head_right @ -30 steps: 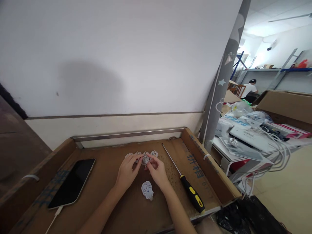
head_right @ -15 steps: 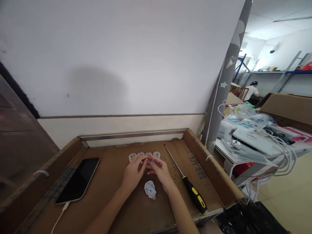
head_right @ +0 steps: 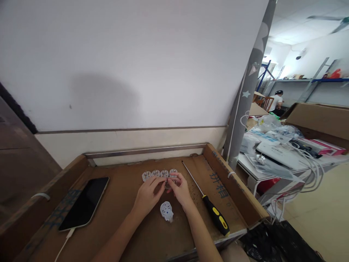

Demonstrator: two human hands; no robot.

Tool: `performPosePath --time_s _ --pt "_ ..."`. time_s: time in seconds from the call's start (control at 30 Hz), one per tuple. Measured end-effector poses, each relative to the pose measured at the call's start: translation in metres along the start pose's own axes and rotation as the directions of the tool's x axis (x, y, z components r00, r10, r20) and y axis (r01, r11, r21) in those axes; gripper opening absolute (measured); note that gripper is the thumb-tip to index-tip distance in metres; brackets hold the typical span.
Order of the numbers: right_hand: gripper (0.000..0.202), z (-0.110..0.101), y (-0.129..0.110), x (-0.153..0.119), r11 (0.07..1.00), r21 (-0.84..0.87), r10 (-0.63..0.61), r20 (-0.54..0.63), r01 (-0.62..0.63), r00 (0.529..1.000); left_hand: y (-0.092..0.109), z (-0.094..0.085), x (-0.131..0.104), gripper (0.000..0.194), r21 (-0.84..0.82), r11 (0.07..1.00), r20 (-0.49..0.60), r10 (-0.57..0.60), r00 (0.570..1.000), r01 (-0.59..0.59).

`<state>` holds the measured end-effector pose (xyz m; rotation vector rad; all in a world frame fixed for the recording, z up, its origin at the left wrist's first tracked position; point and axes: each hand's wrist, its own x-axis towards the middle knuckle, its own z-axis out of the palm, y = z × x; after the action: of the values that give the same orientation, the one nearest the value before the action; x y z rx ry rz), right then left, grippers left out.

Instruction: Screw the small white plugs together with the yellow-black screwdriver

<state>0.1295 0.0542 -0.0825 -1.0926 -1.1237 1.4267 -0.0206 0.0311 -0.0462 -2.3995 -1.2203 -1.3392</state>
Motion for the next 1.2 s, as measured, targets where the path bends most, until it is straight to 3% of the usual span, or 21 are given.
performPosePath --time_s 0.13,0.3,0.5,0.7,0.9,1.2 --pt "0.031 0.000 -0.002 -0.001 0.999 0.017 -0.034 -0.030 0.035 0.999 -0.001 -0.002 0.000 0.015 0.024 1.000 -0.057 -0.001 0.998 0.003" --pt "0.034 -0.001 -0.009 -0.005 0.996 0.050 -0.070 -0.043 0.072 0.997 -0.003 -0.003 0.000 0.017 0.050 0.998 -0.018 0.043 0.999 -0.042" --pt "0.035 0.003 -0.010 -0.006 0.998 0.037 -0.058 -0.054 0.060 0.997 -0.005 -0.002 0.000 0.019 0.079 0.997 -0.090 0.026 0.996 -0.019" --pt "0.034 0.004 -0.012 -0.009 0.998 0.021 -0.056 -0.030 0.057 0.998 -0.002 0.001 -0.002 0.021 0.085 0.996 0.016 0.039 0.999 -0.040" --pt "0.032 0.003 -0.012 -0.008 0.997 0.022 -0.070 -0.052 0.071 0.996 -0.004 0.001 -0.002 0.022 0.113 0.994 0.022 0.004 1.000 -0.007" --pt "0.030 0.004 -0.014 -0.011 0.998 0.062 -0.028 0.016 0.027 0.999 -0.003 0.002 -0.002 0.022 0.103 0.995 0.077 0.009 0.997 -0.017"
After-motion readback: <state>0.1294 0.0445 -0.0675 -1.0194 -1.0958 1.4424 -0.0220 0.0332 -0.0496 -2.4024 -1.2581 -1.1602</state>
